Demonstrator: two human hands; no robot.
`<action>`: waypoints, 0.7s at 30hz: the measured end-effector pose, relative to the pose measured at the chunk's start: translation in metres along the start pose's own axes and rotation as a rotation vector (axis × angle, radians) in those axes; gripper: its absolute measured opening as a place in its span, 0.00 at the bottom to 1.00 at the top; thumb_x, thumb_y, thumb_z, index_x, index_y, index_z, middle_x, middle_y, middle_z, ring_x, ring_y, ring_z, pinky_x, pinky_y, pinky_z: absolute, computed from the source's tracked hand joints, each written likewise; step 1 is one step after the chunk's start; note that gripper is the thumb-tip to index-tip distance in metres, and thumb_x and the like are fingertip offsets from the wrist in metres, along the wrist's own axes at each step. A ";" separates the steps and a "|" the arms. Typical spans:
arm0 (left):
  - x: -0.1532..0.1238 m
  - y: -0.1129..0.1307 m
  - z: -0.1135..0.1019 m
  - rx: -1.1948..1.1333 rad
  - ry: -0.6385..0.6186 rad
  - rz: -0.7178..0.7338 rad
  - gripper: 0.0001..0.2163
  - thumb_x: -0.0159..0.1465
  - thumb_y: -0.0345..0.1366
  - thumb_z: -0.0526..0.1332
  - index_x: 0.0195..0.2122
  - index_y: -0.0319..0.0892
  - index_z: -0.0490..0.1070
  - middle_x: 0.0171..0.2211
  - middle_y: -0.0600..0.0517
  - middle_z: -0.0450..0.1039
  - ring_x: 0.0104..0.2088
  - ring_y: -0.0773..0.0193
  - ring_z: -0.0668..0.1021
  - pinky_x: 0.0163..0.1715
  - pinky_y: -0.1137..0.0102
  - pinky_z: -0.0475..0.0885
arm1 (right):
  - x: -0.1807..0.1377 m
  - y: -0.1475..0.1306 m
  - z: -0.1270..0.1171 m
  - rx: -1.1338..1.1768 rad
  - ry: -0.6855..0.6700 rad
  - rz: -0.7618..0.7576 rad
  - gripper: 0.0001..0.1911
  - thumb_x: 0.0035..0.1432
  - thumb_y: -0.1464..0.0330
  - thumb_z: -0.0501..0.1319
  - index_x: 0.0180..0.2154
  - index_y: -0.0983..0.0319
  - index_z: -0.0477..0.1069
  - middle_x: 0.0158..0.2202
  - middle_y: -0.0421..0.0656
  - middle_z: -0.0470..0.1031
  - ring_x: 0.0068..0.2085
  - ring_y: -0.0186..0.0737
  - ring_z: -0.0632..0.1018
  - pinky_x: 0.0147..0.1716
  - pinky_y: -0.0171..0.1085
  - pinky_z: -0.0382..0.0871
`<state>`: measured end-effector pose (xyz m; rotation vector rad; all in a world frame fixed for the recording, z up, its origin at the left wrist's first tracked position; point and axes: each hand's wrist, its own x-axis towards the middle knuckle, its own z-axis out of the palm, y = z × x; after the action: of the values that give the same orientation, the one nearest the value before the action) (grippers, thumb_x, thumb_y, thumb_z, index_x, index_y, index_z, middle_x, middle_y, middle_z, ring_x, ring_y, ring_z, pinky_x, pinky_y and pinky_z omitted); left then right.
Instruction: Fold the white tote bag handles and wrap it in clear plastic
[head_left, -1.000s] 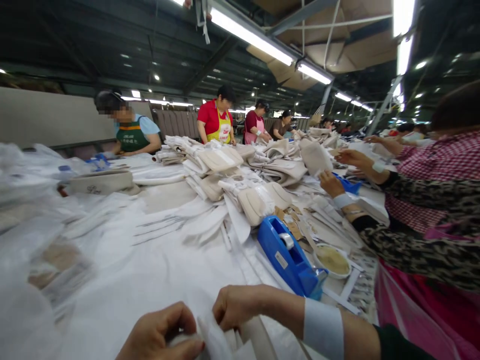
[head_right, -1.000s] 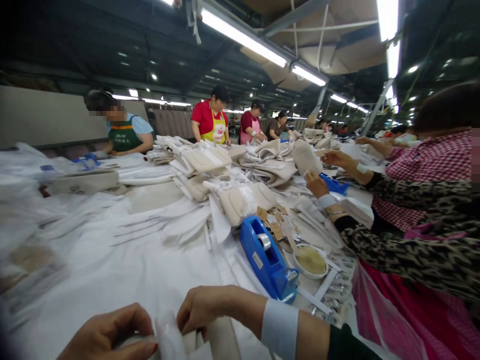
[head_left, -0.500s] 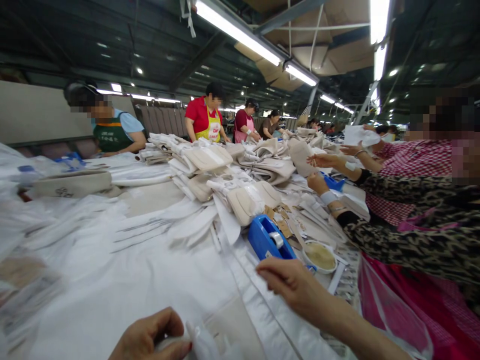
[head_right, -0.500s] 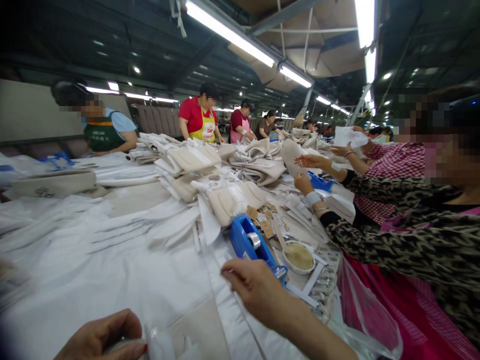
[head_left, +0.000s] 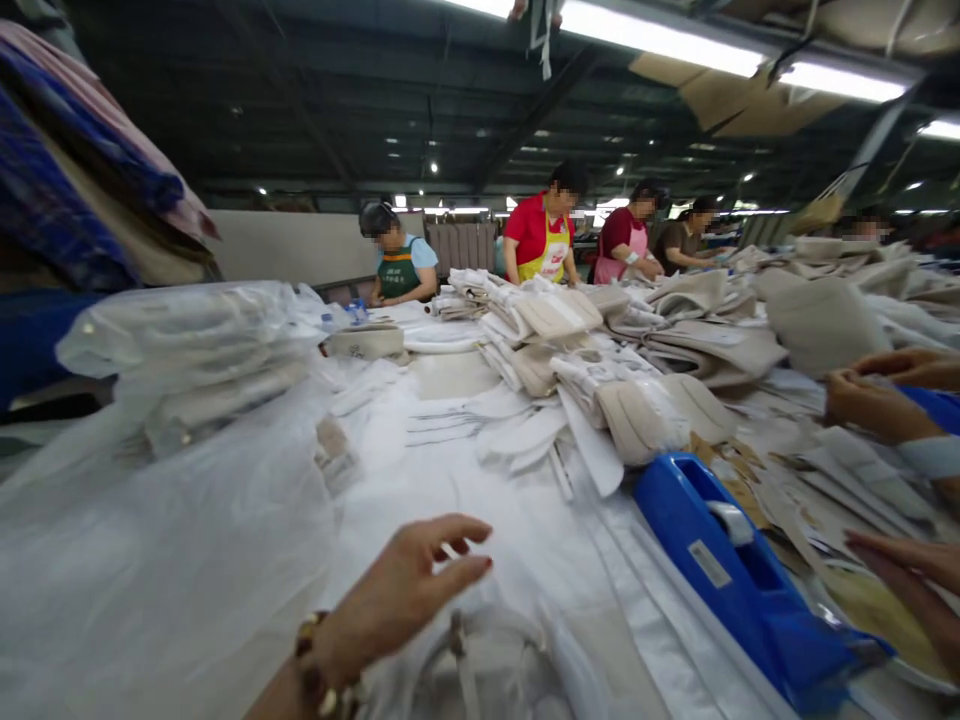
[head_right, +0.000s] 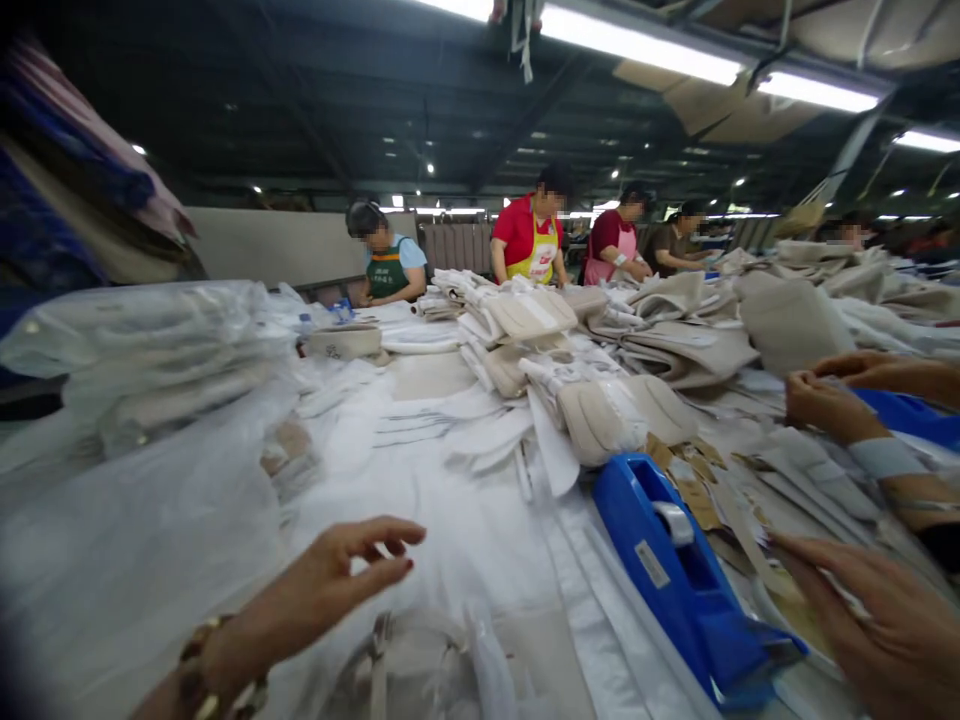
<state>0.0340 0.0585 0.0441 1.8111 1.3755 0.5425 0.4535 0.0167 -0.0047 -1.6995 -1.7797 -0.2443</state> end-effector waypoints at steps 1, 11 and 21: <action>0.001 -0.010 -0.010 0.030 0.062 -0.012 0.17 0.58 0.44 0.55 0.45 0.43 0.71 0.39 0.51 0.75 0.37 0.62 0.74 0.36 0.71 0.68 | 0.007 -0.019 0.006 0.028 -0.051 -0.010 0.20 0.61 0.53 0.48 0.35 0.56 0.72 0.33 0.50 0.74 0.33 0.48 0.75 0.32 0.43 0.67; 0.000 -0.133 0.015 0.444 -0.213 0.158 0.23 0.56 0.48 0.62 0.53 0.57 0.64 0.60 0.51 0.54 0.61 0.45 0.55 0.58 0.45 0.50 | 0.032 -0.171 0.153 0.295 -0.715 -0.782 0.19 0.57 0.63 0.60 0.51 0.57 0.67 0.47 0.49 0.71 0.45 0.47 0.72 0.43 0.44 0.66; 0.009 -0.145 0.018 0.619 -0.115 0.264 0.28 0.60 0.54 0.54 0.59 0.54 0.54 0.61 0.49 0.55 0.61 0.47 0.57 0.56 0.47 0.58 | 0.032 -0.177 0.180 0.306 -0.727 -0.801 0.20 0.56 0.56 0.59 0.49 0.56 0.70 0.48 0.48 0.70 0.44 0.44 0.70 0.44 0.41 0.64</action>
<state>-0.0383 0.0764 -0.0822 2.5001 1.3203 0.1348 0.2301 0.1177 -0.0719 -0.8142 -2.8005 0.3510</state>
